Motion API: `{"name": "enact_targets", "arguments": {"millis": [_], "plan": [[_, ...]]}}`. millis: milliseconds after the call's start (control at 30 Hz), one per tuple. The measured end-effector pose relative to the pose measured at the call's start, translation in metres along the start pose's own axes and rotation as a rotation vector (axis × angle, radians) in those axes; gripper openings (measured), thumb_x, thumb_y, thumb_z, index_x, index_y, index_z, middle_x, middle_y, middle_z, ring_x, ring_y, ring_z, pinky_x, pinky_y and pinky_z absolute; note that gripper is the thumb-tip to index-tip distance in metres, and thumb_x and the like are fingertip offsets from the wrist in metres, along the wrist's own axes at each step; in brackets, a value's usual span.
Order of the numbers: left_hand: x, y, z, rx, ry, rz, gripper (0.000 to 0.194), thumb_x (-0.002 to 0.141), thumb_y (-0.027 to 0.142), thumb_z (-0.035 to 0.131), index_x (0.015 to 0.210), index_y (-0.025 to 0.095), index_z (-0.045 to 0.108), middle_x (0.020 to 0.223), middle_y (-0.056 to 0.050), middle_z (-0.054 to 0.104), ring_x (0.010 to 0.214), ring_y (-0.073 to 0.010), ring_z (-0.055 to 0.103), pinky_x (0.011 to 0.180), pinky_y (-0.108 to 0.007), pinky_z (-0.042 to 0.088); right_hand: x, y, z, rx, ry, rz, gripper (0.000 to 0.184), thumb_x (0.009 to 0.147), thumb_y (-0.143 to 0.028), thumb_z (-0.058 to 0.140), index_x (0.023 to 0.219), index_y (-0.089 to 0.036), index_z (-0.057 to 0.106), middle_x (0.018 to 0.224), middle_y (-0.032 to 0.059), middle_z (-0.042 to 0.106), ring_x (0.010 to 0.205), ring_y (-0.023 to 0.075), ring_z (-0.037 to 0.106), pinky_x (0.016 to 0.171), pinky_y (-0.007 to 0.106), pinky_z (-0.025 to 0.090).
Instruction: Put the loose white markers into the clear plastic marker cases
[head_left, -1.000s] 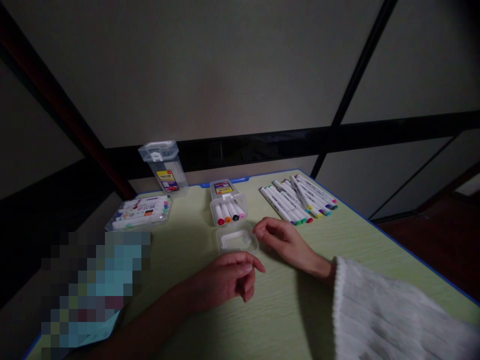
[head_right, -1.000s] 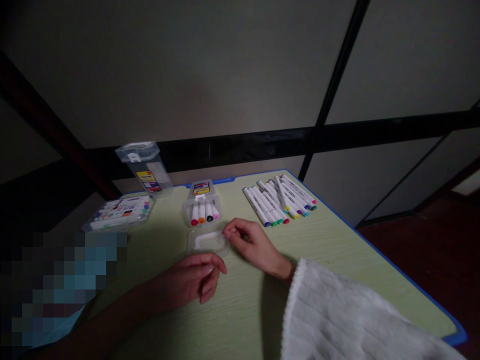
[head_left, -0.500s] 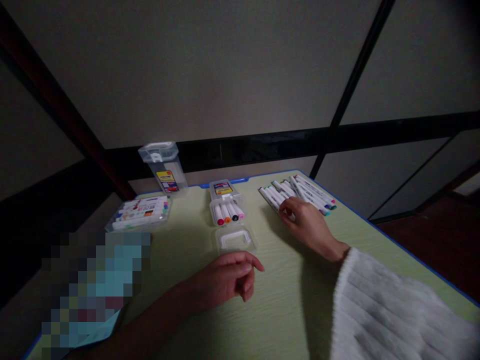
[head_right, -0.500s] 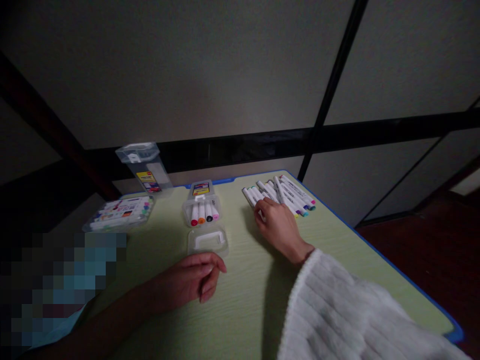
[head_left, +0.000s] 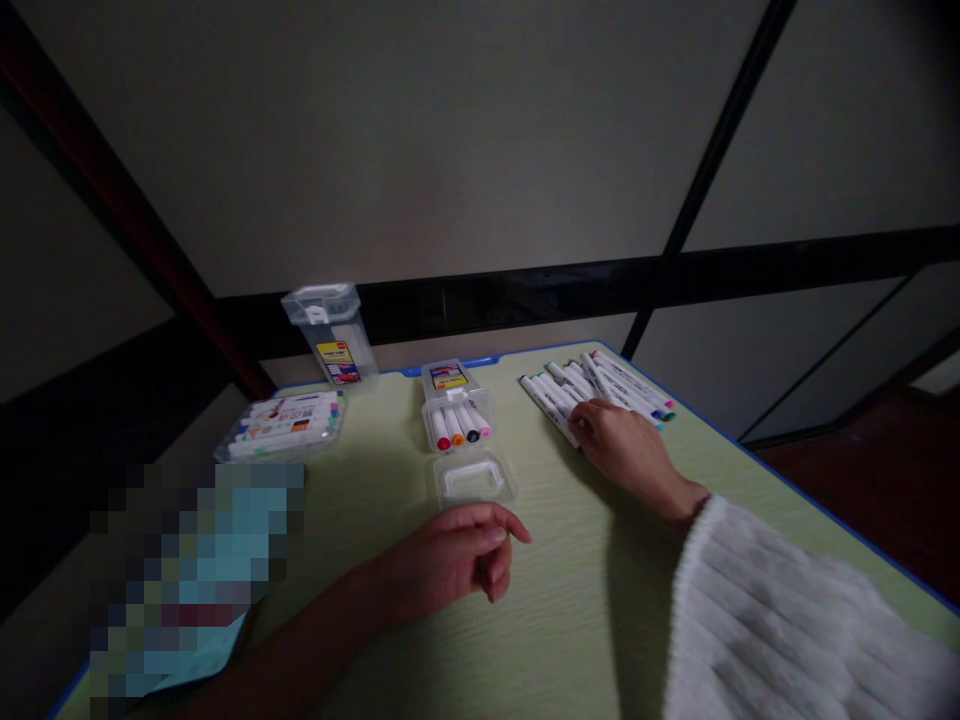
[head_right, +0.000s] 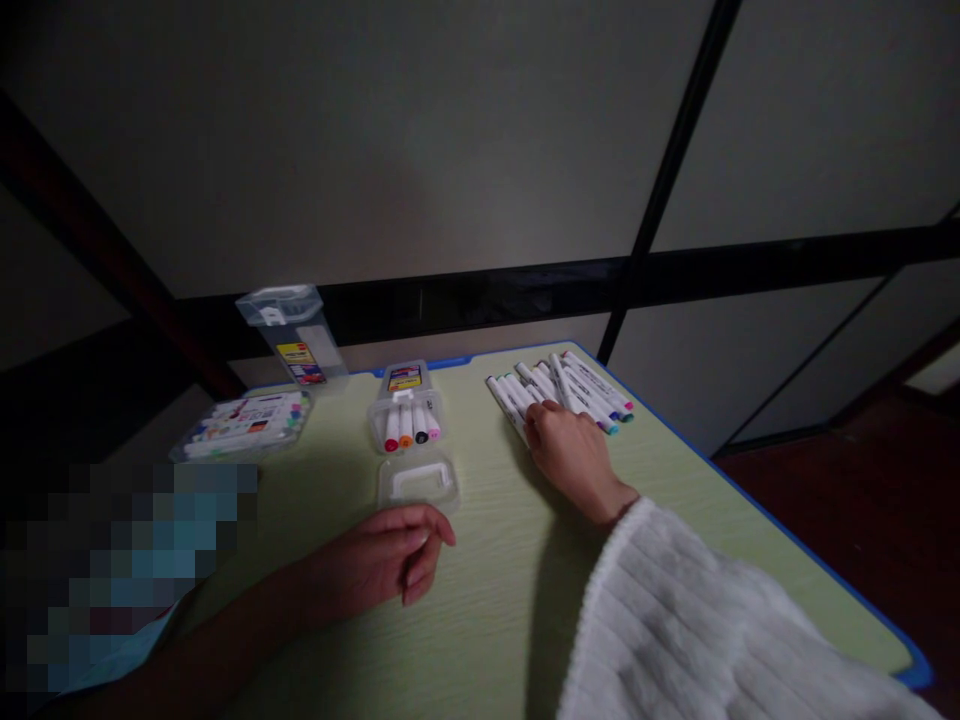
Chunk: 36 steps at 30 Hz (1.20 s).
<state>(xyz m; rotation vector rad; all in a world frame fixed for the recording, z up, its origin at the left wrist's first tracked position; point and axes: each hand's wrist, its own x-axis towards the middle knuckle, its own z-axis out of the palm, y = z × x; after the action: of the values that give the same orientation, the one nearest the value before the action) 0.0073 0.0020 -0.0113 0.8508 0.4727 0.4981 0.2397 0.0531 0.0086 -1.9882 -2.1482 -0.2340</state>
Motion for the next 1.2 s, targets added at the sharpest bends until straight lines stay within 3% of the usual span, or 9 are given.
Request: {"name": "enact_targets", "arguments": {"millis": [400, 1200], "plan": [[0.0005, -0.0006, -0.0004, -0.016, 0.006, 0.004, 0.024, 0.074, 0.029, 0.064, 0.087, 0.009, 0.059, 0.055, 0.001, 0.052, 0.049, -0.0081, 0.049, 0.052, -0.024, 0.029, -0.0007, 0.0016, 0.0002, -0.038, -0.029, 0.034, 0.017, 0.082, -0.022, 0.046, 0.095, -0.014, 0.055, 0.098, 0.0126, 0.065, 0.084, 0.0271, 0.064, 0.065, 0.032, 0.037], [0.0008, -0.0023, -0.0039, 0.003, -0.023, 0.022, 0.021, 0.077, 0.027, 0.060, 0.089, 0.010, 0.059, 0.056, 0.001, 0.050, 0.050, -0.0087, 0.047, 0.053, -0.025, 0.027, -0.0012, -0.0021, 0.0021, -0.083, -0.100, 0.015, 0.030, 0.087, -0.033, 0.040, 0.089, -0.011, 0.060, 0.093, 0.0142, 0.064, 0.080, 0.0270, 0.064, 0.066, 0.035, 0.038]]}}
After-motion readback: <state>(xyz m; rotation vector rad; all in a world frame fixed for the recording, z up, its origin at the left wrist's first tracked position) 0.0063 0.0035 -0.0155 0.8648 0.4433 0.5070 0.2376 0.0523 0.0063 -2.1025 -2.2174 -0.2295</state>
